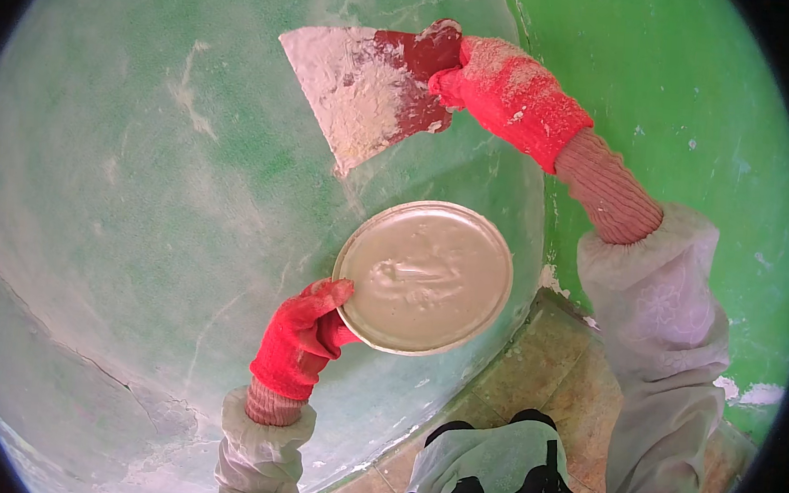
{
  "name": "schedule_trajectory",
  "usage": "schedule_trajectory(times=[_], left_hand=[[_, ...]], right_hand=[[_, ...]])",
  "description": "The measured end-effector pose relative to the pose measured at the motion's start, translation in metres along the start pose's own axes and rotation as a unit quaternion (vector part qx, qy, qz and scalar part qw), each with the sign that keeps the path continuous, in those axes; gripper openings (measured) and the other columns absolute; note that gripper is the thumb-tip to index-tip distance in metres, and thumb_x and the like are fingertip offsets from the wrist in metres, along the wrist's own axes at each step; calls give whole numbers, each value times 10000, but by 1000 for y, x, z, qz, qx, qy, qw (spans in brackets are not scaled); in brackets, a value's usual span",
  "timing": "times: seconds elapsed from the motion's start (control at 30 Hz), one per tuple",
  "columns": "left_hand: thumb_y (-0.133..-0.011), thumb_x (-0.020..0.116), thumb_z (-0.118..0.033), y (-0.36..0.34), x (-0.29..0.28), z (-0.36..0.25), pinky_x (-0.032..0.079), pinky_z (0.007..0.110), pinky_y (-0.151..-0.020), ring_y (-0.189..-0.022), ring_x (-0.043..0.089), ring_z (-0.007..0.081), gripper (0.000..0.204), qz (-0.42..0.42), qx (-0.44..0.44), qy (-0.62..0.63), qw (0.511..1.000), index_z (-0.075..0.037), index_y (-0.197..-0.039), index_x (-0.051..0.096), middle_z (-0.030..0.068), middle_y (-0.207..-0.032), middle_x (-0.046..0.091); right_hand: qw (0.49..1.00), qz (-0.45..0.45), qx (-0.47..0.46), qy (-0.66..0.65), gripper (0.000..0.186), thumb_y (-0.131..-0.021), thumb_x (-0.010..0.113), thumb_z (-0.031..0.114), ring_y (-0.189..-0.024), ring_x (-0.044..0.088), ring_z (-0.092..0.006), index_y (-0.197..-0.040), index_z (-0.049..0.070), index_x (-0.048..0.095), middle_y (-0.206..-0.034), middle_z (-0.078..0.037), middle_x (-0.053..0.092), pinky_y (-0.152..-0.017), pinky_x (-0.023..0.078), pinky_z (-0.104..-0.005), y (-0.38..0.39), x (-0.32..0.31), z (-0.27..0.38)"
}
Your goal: The person mixes a white substance on a plastic lid and then uses a putty knife to apply the filler to a green wall, smoothing it into cracks and holes.
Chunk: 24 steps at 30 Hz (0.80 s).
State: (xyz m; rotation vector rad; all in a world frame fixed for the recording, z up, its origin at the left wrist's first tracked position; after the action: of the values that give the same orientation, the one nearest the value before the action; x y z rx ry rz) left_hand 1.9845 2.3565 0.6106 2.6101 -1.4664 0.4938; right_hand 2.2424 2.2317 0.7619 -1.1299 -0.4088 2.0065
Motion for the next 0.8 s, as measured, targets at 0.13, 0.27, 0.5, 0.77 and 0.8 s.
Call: schedule_trajectory(times=[0.13,0.27,0.5,0.77,0.8], left_hand=[[-899,554,-20,-3,6,-3,536,307,-848,-980,602,209,246,-4,-13,-2,1000,90,-1120,550,169,-1094,558],[-898,560,-37,-2,2,-1,548,306,-827,-972,607,208,254,13,3,-18,1000,97,-1113,542,168,-1089,561],[-913,539,-116,-2,3,0,555,314,-783,-921,640,225,293,-20,52,-54,997,103,-1107,520,160,-1001,630],[-866,559,53,-3,-9,5,533,304,-822,-992,595,223,296,4,27,-108,994,30,-1161,569,176,-1111,554],[-865,559,55,-2,-8,5,532,305,-821,-992,595,221,299,7,33,-121,992,27,-1163,569,175,-1113,552]], right_hand=[[1000,-20,-18,-11,335,-814,613,337,-760,620,-210,-956,37,655,-840,-101,670,-714,474,-347,-3,9,-10],[999,-18,-6,-31,294,-819,603,283,-750,606,-181,-954,25,643,-819,-81,658,-717,472,-331,-3,6,-9],[999,-20,-20,-25,221,-820,594,232,-716,571,-126,-891,25,626,-773,-37,631,-673,453,-297,-2,16,-8],[999,-8,-1,-39,286,-822,605,293,-720,588,-160,-935,33,642,-805,-60,656,-679,466,-311,-5,11,-15],[999,-3,1,-54,255,-825,601,249,-716,568,-114,-946,27,634,-820,-34,653,-672,460,-276,-4,13,-13]])
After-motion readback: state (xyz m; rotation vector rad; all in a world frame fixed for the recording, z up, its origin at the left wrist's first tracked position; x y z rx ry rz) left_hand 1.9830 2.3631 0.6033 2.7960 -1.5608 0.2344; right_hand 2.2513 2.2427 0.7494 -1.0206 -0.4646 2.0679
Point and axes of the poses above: each hand's wrist, its own y-axis away from the middle knuckle, its own x-axis out of the palm, z = x × y, the point moved 1 cm from there along -y, towards the middle knuckle
